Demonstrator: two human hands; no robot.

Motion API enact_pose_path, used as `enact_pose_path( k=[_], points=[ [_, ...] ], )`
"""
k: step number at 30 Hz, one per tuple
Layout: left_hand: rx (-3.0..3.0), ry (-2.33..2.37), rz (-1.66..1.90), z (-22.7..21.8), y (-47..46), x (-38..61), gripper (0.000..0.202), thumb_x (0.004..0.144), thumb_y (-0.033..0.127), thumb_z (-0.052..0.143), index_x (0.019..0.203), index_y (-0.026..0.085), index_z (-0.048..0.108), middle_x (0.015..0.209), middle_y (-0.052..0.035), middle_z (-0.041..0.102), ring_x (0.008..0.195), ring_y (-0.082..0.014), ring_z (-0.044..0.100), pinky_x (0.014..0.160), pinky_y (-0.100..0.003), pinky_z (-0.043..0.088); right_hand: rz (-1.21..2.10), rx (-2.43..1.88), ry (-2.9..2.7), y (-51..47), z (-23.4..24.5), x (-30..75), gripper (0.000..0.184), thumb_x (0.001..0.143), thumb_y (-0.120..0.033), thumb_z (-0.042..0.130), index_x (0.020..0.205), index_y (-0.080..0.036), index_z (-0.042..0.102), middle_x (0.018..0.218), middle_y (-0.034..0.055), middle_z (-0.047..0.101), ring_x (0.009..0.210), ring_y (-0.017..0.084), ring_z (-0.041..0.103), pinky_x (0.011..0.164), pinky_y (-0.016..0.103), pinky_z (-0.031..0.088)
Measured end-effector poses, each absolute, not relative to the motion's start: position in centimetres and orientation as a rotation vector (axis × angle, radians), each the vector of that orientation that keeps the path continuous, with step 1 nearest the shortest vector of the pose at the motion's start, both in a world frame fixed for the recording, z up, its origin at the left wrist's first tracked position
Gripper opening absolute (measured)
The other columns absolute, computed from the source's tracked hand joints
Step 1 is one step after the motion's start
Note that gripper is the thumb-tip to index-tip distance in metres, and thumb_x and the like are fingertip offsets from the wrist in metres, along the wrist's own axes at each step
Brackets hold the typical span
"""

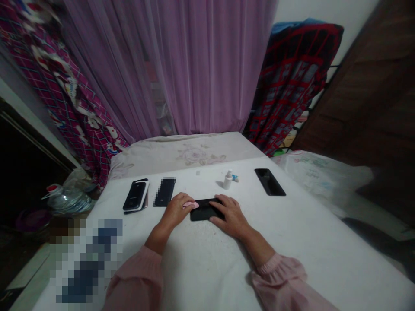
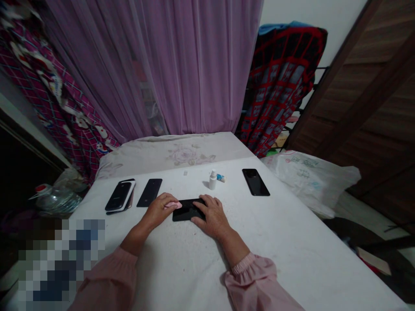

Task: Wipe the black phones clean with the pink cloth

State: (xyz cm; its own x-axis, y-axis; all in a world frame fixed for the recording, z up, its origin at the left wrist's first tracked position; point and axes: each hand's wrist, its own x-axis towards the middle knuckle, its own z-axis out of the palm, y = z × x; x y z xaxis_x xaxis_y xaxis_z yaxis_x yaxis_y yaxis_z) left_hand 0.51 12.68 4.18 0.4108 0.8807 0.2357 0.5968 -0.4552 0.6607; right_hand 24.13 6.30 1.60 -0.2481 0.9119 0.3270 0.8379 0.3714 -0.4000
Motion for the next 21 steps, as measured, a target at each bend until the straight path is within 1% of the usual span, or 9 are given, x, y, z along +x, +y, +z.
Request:
enact_pose_path(
  k=[4,8,10,13,17,19,21],
  points=[
    [2.149,1.227,0.775,4.4,11.0,0.4,0.014,0.083,0.033,0.064,0.087,0.024,0.074,0.095,-0.0039,0.065,0.087,-0.0181,0.064,0.078,-0.03,0.053,0.214,-1.515,-2.136,6.3,1.7,24.2,0.049,0.082,-0.043,0.068,0.128,-0.027,0.062,0.14,0.0142,0.053,0.13,0.033,0.046,0.106,0.056,0.031],
    [2.169,1.24,0.716,4.8,10.4,0.4,0.009,0.08,0.031,0.068,0.084,0.024,0.072,0.092,-0.0028,0.064,0.087,-0.0184,0.064,0.078,-0.029,0.052,0.259,-1.496,-2.174,6.6,1.9,24.4,0.051,0.082,-0.042,0.067,0.13,-0.025,0.061,0.141,0.015,0.051,0.131,0.034,0.044,0.106,0.055,0.032],
    [2.228,1.267,0.683,4.9,10.5,0.6,0.009,0.079,0.027,0.068,0.087,0.023,0.07,0.093,-0.0031,0.064,0.09,-0.0197,0.063,0.081,-0.031,0.051,0.267,-1.474,-2.186,6.9,1.9,24.5,0.055,0.082,-0.043,0.067,0.133,-0.024,0.058,0.141,0.0154,0.051,0.13,0.034,0.044,0.106,0.054,0.033],
    [2.292,1.344,0.643,5.0,11.1,1.0,0.016,0.079,0.023,0.067,0.095,0.021,0.066,0.097,-0.0044,0.065,0.094,-0.0213,0.063,0.084,-0.033,0.05,0.262,-1.439,-2.192,7.4,1.8,24.7,0.059,0.081,-0.043,0.068,0.135,-0.021,0.057,0.136,0.017,0.053,0.126,0.034,0.047,0.105,0.053,0.036],
    [2.295,1.467,0.567,4.7,11.7,1.5,0.026,0.081,0.025,0.066,0.106,0.019,0.065,0.106,-0.007,0.066,0.101,-0.0228,0.063,0.088,-0.033,0.048,0.248,-1.366,-2.184,7.8,1.3,24.8,0.058,0.08,-0.041,0.07,0.131,-0.016,0.06,0.131,0.0191,0.054,0.12,0.034,0.049,0.104,0.051,0.039],
    [2.292,1.497,0.552,4.6,12.1,1.7,0.029,0.083,0.027,0.066,0.11,0.018,0.065,0.109,-0.0088,0.066,0.103,-0.0239,0.062,0.09,-0.034,0.047,0.247,-1.325,-2.175,7.9,1.1,24.9,0.056,0.08,-0.041,0.07,0.13,-0.017,0.061,0.129,0.0185,0.055,0.119,0.033,0.05,0.103,0.051,0.04],
    [2.293,1.507,0.533,4.6,12.5,1.9,0.026,0.085,0.03,0.064,0.108,0.018,0.067,0.107,-0.0089,0.067,0.101,-0.0242,0.063,0.088,-0.033,0.047,0.247,-1.295,-2.171,8.0,0.9,25.0,0.055,0.081,-0.041,0.069,0.131,-0.019,0.06,0.129,0.0177,0.054,0.118,0.033,0.05,0.102,0.052,0.041]
  ],
)
